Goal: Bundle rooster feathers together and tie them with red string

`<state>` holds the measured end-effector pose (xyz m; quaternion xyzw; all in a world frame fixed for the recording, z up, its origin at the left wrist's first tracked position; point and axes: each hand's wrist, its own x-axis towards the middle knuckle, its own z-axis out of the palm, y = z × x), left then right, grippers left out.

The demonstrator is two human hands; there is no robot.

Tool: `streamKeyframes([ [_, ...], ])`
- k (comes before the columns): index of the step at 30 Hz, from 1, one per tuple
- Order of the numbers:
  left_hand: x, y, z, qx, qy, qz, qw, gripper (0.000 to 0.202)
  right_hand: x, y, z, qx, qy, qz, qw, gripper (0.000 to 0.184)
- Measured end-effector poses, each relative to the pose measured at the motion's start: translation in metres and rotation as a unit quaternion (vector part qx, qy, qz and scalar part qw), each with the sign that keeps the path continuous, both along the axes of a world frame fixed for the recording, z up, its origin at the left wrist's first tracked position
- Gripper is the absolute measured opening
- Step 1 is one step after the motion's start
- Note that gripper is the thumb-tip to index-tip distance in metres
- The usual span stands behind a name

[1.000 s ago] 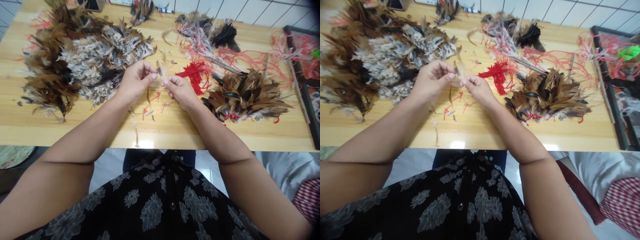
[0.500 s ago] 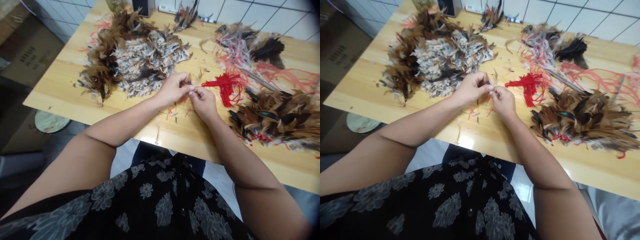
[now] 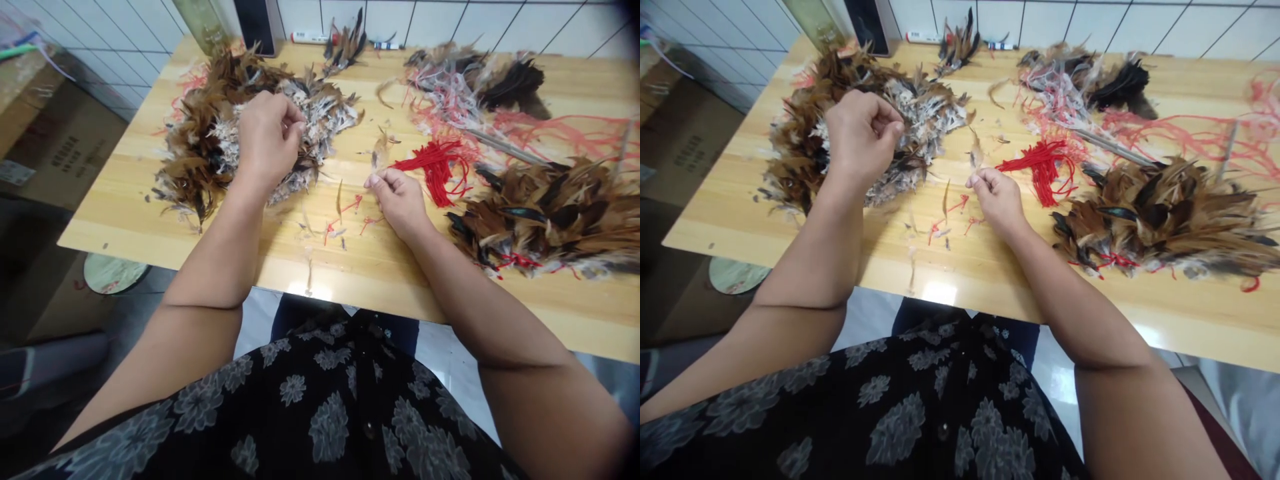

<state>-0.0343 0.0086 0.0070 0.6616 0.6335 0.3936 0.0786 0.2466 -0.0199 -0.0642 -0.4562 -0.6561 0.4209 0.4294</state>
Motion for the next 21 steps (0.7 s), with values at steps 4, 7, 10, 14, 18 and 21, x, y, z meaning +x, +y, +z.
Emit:
streamKeyframes([
  [4, -0.004, 0.001, -0.01, -0.024, 0.051, -0.011, 0.998, 0.041, -0.003, -0.001, 0.002, 0.0, -0.002, 0.001, 1.0, 0.027],
  [7, 0.002, -0.003, -0.018, -0.041, 0.071, -0.027, 0.996, 0.045, -0.007, -0.002, 0.006, 0.006, -0.01, -0.002, 1.0, 0.023],
  [10, 0.007, -0.006, -0.027, -0.048, 0.063, -0.053, 0.995, 0.052, -0.01, -0.004, 0.008, 0.015, -0.02, -0.01, 1.0, 0.022],
  [14, 0.007, 0.003, -0.039, -0.066, 0.067, -0.027, 0.995, 0.064, -0.014, -0.005, 0.007, 0.03, -0.023, -0.014, 0.999, 0.022],
  [18, 0.007, 0.015, -0.047, -0.087, 0.081, 0.004, 0.993, 0.056, -0.016, -0.003, 0.004, 0.044, -0.024, -0.017, 0.999, 0.021],
  [21, 0.006, 0.015, -0.044, -0.093, 0.09, 0.023, 0.991, 0.047, -0.016, -0.002, 0.004, 0.047, -0.024, -0.02, 0.998, 0.022],
])
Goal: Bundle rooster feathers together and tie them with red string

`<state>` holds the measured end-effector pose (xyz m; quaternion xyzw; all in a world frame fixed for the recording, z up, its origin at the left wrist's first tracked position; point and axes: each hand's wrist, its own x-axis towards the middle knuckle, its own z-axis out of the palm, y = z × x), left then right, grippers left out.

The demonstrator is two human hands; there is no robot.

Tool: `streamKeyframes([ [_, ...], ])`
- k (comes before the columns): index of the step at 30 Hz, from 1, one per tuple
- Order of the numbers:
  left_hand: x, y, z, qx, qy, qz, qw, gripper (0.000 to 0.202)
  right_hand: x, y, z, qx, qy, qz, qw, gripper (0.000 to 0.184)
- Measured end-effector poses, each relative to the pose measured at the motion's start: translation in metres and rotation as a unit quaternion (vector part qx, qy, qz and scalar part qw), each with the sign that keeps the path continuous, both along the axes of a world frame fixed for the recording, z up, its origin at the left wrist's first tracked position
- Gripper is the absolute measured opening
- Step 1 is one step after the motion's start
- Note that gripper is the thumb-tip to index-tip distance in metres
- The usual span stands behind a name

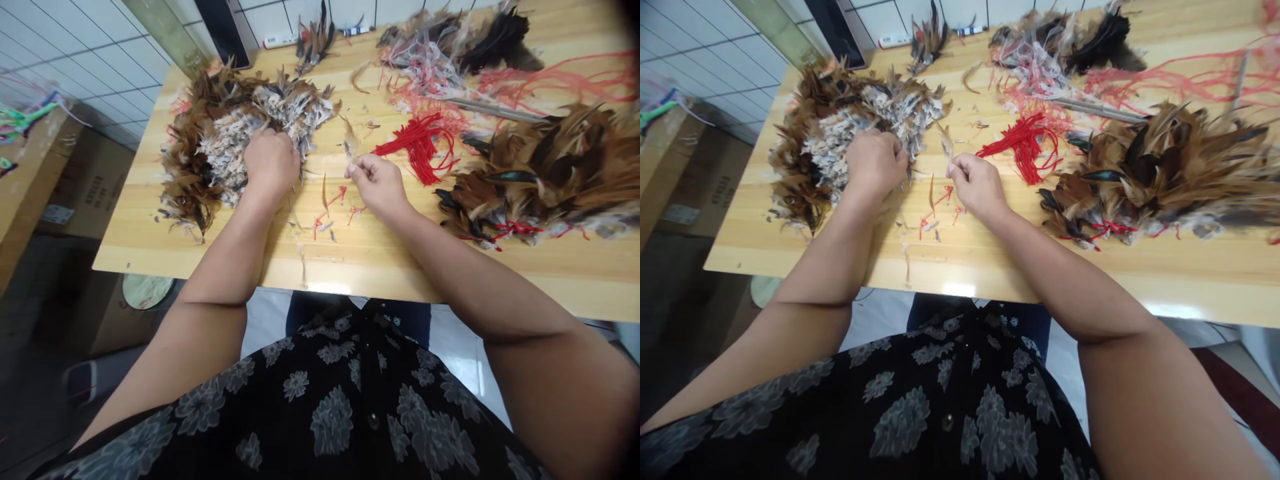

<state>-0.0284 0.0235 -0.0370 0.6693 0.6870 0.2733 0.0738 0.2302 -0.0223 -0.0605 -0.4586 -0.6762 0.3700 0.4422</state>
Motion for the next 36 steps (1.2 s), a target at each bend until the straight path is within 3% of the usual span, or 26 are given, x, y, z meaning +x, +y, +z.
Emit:
streamKeyframes([
  [4, -0.004, -0.009, 0.018, -0.021, 0.025, 0.004, 0.999, 0.041, -0.001, -0.001, 0.004, -0.014, 0.0, -0.009, 1.0, 0.024],
  [8, -0.001, -0.022, 0.037, -0.038, -0.044, -0.038, 0.998, 0.034, -0.001, -0.003, 0.007, -0.025, 0.002, -0.012, 1.0, 0.025],
  [12, 0.009, -0.036, 0.044, -0.092, -0.112, -0.038, 0.989, 0.024, -0.001, -0.001, 0.002, -0.021, 0.007, -0.014, 1.0, 0.023],
  [15, 0.009, -0.041, 0.042, -0.121, -0.089, -0.077, 0.986, 0.021, 0.0, 0.001, -0.002, -0.017, 0.013, -0.013, 1.0, 0.022],
  [19, 0.001, -0.04, 0.036, -0.102, -0.059, -0.12, 0.986, 0.025, 0.001, 0.002, -0.003, -0.021, 0.009, -0.011, 1.0, 0.023],
  [24, 0.005, -0.035, 0.026, -0.027, -0.057, -0.096, 0.993, 0.032, 0.001, 0.001, 0.0, -0.025, 0.005, -0.022, 0.999, 0.026],
  [30, 0.025, -0.029, 0.008, -0.062, -0.038, -0.116, 0.991, 0.04, 0.001, 0.002, -0.004, -0.02, 0.016, -0.02, 0.999, 0.026],
  [36, 0.02, -0.029, 0.011, -0.043, -0.096, -0.123, 0.987, 0.035, 0.003, 0.002, -0.004, -0.022, 0.013, -0.021, 0.999, 0.025],
])
